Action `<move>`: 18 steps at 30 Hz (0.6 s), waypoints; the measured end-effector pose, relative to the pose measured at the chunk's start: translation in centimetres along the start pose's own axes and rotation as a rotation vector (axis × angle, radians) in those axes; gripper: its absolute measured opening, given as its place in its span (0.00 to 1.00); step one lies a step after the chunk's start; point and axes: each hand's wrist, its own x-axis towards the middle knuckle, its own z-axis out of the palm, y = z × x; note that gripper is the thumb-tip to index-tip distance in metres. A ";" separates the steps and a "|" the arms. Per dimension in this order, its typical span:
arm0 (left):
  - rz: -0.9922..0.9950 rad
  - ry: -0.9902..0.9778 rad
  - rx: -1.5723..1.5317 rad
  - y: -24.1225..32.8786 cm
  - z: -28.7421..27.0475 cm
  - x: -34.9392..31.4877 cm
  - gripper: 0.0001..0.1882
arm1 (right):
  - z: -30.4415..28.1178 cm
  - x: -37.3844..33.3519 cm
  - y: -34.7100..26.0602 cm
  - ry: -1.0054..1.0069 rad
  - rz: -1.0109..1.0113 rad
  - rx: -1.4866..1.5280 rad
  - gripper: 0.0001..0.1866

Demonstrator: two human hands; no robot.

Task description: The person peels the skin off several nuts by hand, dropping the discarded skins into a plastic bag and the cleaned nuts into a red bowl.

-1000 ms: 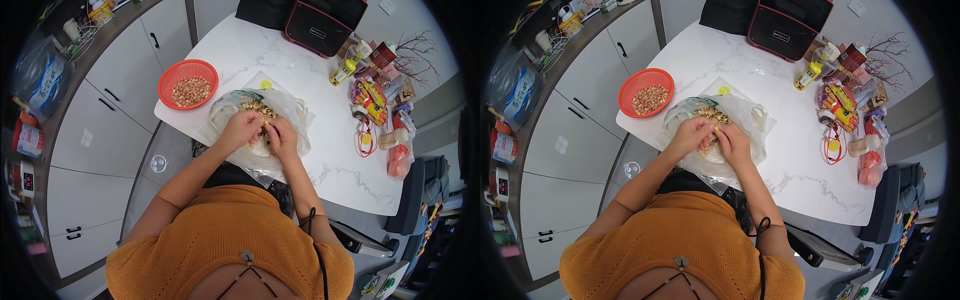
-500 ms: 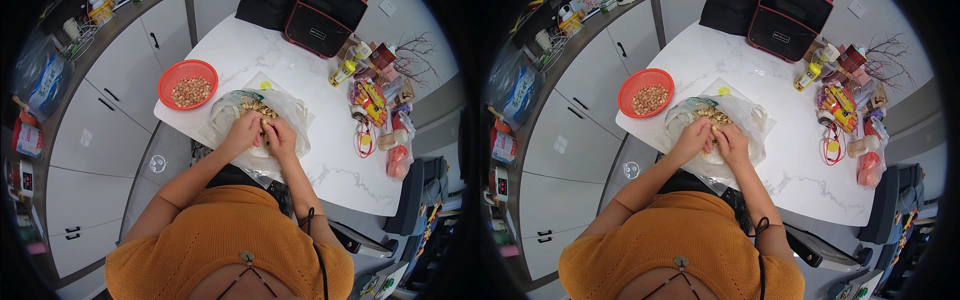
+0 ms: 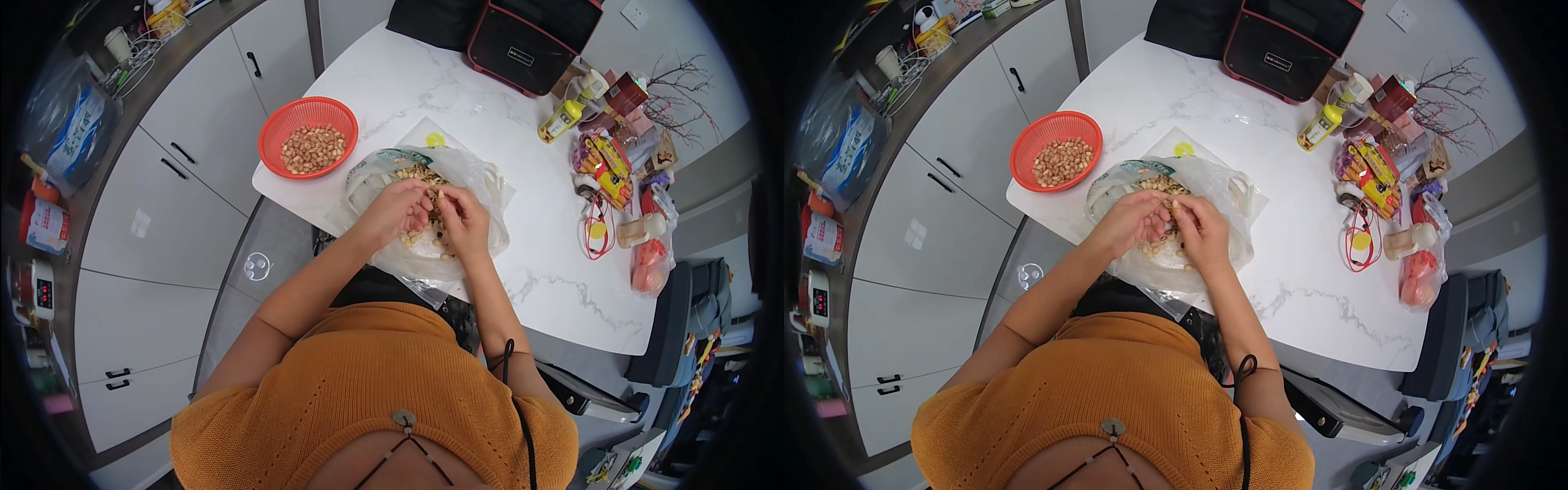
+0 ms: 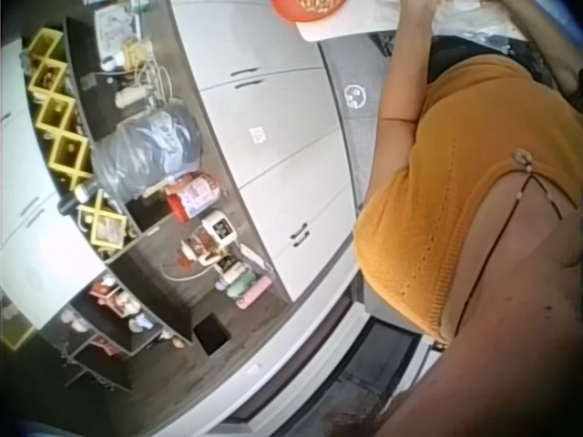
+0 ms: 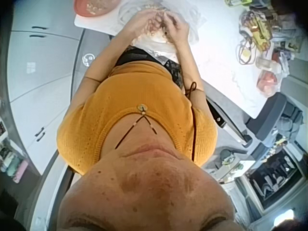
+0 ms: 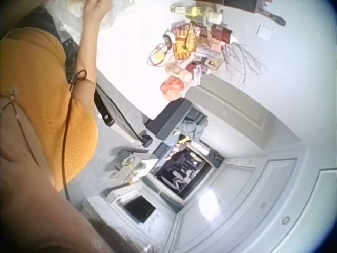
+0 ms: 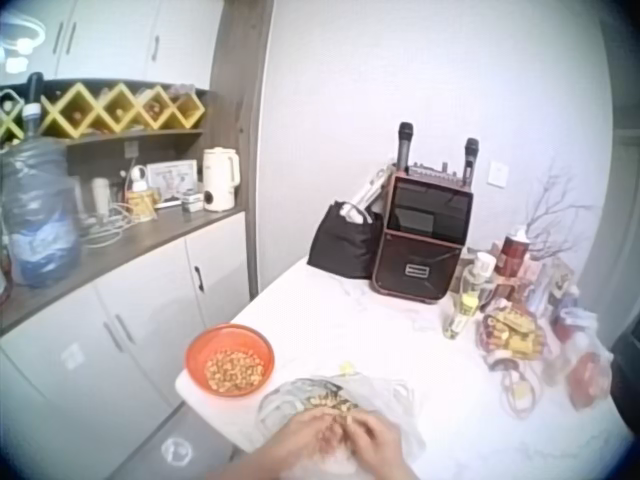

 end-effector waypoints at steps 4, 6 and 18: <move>0.117 0.048 0.160 -0.2 0.8 -0.3 0.08 | -0.1 -0.4 0.8 -0.040 0.324 0.415 0.11; 0.133 0.050 0.235 -0.1 0.9 -0.3 0.09 | -0.1 -0.5 0.9 -0.032 0.321 0.441 0.11; 0.256 0.044 0.297 -0.6 0.9 -0.5 0.05 | 0.1 -0.5 1.2 0.020 0.210 0.302 0.09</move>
